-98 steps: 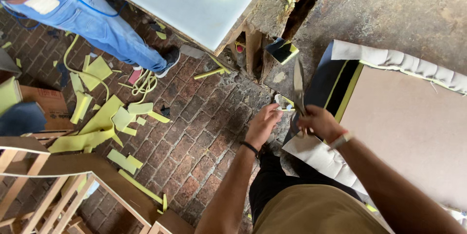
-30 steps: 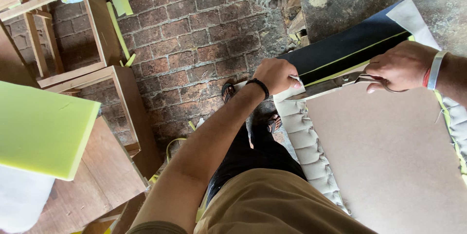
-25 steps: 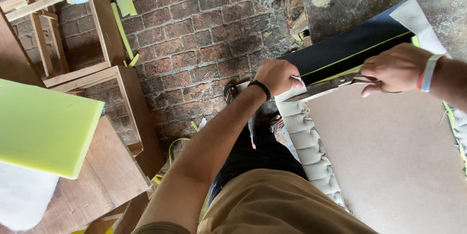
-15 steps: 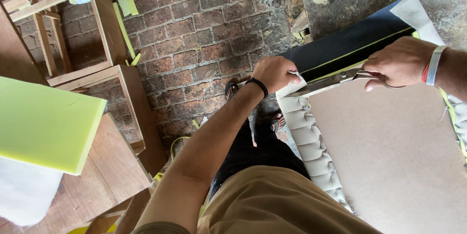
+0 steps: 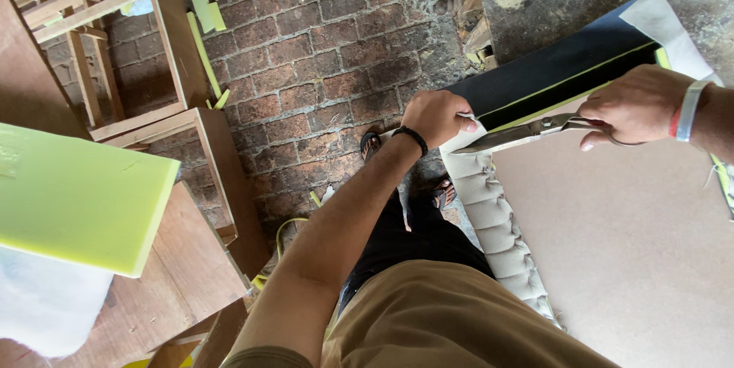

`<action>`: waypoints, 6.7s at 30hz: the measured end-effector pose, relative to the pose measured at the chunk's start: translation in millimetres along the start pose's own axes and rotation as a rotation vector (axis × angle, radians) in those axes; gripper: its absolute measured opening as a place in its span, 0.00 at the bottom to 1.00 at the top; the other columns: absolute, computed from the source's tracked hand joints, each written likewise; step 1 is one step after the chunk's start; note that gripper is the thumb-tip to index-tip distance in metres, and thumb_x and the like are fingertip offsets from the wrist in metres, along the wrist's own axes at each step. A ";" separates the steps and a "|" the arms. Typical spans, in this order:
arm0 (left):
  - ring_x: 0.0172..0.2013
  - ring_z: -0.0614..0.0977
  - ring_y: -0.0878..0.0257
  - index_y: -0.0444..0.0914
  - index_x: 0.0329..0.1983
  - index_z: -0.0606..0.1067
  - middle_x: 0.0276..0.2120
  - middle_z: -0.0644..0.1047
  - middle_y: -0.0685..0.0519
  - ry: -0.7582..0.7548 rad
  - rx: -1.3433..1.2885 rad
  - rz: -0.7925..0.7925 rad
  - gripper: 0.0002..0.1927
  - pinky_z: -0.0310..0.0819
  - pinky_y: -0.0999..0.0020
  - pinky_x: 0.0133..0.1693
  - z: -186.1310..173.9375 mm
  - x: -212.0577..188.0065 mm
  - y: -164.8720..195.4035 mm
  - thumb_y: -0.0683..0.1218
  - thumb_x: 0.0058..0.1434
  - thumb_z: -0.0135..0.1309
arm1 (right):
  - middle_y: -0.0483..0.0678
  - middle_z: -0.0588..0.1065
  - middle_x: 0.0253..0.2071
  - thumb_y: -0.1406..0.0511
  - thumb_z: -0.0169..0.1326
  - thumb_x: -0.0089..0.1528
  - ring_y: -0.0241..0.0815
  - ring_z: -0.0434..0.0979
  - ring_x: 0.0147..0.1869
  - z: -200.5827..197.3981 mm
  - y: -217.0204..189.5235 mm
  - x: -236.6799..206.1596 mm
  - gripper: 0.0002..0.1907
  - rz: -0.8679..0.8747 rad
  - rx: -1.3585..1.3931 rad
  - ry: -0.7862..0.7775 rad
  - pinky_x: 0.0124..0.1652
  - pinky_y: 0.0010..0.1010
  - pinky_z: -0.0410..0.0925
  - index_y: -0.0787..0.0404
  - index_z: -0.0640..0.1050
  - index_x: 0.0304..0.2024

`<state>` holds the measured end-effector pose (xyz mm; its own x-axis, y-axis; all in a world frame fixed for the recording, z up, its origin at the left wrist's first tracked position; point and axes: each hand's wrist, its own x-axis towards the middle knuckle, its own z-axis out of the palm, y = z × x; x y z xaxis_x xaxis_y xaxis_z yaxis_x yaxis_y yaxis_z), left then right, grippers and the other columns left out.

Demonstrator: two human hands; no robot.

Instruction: The person pulls fabric over the edge of a padded wooden panel and staples it in place using a pneumatic staple gun. They then trim excess fabric from the edges with shears, cut a piece of foam, and pick up small foam scraps from the workbench.

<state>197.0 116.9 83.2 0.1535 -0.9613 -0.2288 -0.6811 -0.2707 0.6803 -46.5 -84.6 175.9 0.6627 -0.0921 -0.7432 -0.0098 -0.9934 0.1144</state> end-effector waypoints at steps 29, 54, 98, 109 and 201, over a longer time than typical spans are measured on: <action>0.43 0.82 0.54 0.41 0.34 0.80 0.34 0.82 0.54 0.347 -0.006 0.211 0.05 0.77 0.54 0.46 -21.2 -83.9 -35.6 0.45 0.56 0.64 | 0.38 0.79 0.24 0.39 0.56 0.56 0.32 0.76 0.24 133.1 -68.6 -49.7 0.24 0.179 0.758 -0.206 0.34 0.27 0.72 0.47 0.83 0.38; 0.42 0.79 0.56 0.47 0.30 0.82 0.34 0.75 0.57 0.539 0.162 0.251 0.09 0.74 0.57 0.44 -16.5 -132.8 -36.6 0.37 0.50 0.64 | 0.44 0.70 0.13 0.40 0.55 0.54 0.36 0.73 0.14 62.7 -221.8 21.8 0.30 0.138 2.131 0.008 0.15 0.27 0.66 0.58 0.73 0.18; 0.35 0.83 0.55 0.42 0.30 0.77 0.34 0.78 0.56 0.539 0.064 0.107 0.07 0.77 0.59 0.33 -71.5 -127.5 -59.6 0.36 0.53 0.60 | 0.41 0.65 0.21 0.42 0.56 0.60 0.36 0.67 0.22 15.1 -251.5 25.8 0.28 -0.008 2.346 0.002 0.25 0.29 0.63 0.56 0.70 0.25; 0.32 0.82 0.56 0.39 0.31 0.77 0.35 0.77 0.55 0.330 -0.052 0.192 0.07 0.78 0.60 0.32 -99.1 -91.0 -105.0 0.36 0.53 0.62 | 0.42 0.74 0.26 0.47 0.53 0.61 0.33 0.73 0.28 45.4 -273.4 18.8 0.20 0.287 2.044 -0.077 0.29 0.26 0.68 0.57 0.79 0.33; 0.26 0.76 0.60 0.42 0.15 0.66 0.19 0.70 0.58 -0.294 0.057 1.133 0.14 0.69 0.63 0.26 131.6 308.1 172.6 0.32 0.45 0.54 | 0.42 0.67 0.16 0.44 0.60 0.58 0.36 0.70 0.18 35.3 -162.7 51.4 0.26 1.197 2.903 1.266 0.20 0.29 0.65 0.56 0.70 0.21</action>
<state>32.6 -219.3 38.5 -0.7281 -0.6003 0.3309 -0.3545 0.7429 0.5678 -37.3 69.8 95.8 -0.2036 -0.6339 -0.7461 0.4420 0.6204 -0.6478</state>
